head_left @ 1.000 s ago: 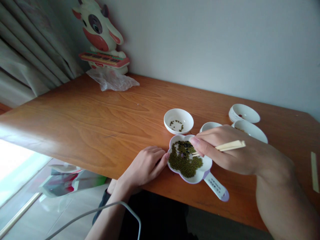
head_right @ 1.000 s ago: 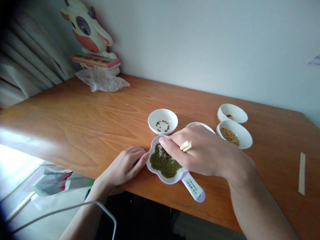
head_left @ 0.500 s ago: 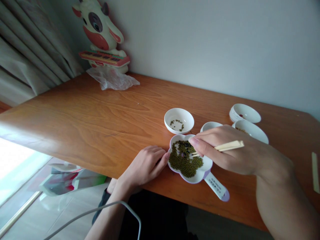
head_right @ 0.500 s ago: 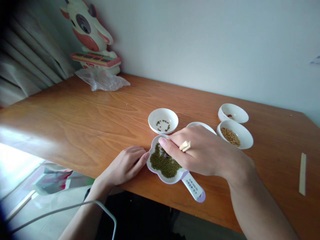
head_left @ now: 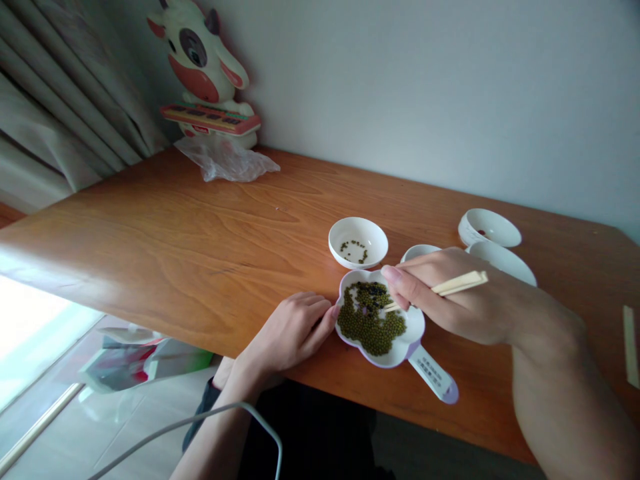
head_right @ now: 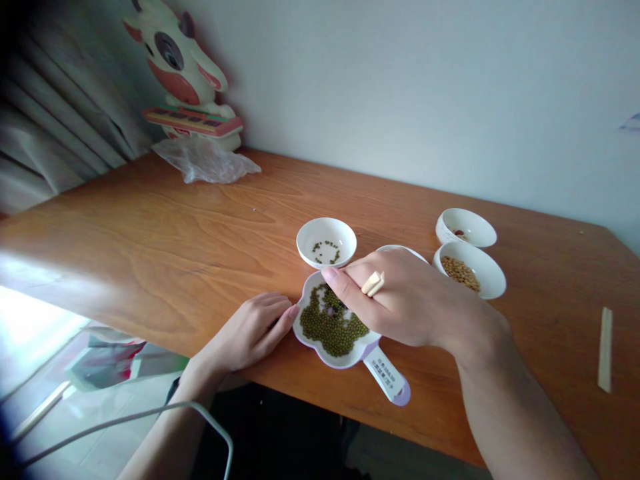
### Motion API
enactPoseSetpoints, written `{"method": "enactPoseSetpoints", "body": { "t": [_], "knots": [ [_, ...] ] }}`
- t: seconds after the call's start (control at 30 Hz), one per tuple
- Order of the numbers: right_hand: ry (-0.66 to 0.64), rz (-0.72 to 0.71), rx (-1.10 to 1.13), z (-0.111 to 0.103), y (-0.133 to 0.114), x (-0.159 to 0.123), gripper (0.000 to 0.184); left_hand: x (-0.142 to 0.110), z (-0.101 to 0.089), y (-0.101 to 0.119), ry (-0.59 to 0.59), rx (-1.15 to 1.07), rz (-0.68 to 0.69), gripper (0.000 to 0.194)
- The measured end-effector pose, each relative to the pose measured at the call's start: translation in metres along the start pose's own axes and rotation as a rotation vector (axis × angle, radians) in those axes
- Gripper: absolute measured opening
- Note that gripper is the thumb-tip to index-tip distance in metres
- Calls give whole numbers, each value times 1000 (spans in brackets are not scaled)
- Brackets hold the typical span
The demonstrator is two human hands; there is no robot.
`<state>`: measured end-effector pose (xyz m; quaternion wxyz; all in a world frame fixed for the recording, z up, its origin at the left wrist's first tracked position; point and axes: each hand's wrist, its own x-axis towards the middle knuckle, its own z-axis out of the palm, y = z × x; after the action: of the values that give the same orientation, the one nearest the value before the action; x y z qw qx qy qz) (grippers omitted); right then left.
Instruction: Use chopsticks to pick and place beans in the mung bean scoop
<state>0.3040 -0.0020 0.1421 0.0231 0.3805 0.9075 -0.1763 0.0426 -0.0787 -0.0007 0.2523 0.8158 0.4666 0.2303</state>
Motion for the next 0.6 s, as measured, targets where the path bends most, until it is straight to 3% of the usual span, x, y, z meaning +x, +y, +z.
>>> {"method": "enactPoseSetpoints", "body": {
  "t": [0.6],
  "knots": [
    [-20, -25, 48, -6, 0, -3, 65, 0, -1, 2, 7, 2, 2, 44]
  ]
}}
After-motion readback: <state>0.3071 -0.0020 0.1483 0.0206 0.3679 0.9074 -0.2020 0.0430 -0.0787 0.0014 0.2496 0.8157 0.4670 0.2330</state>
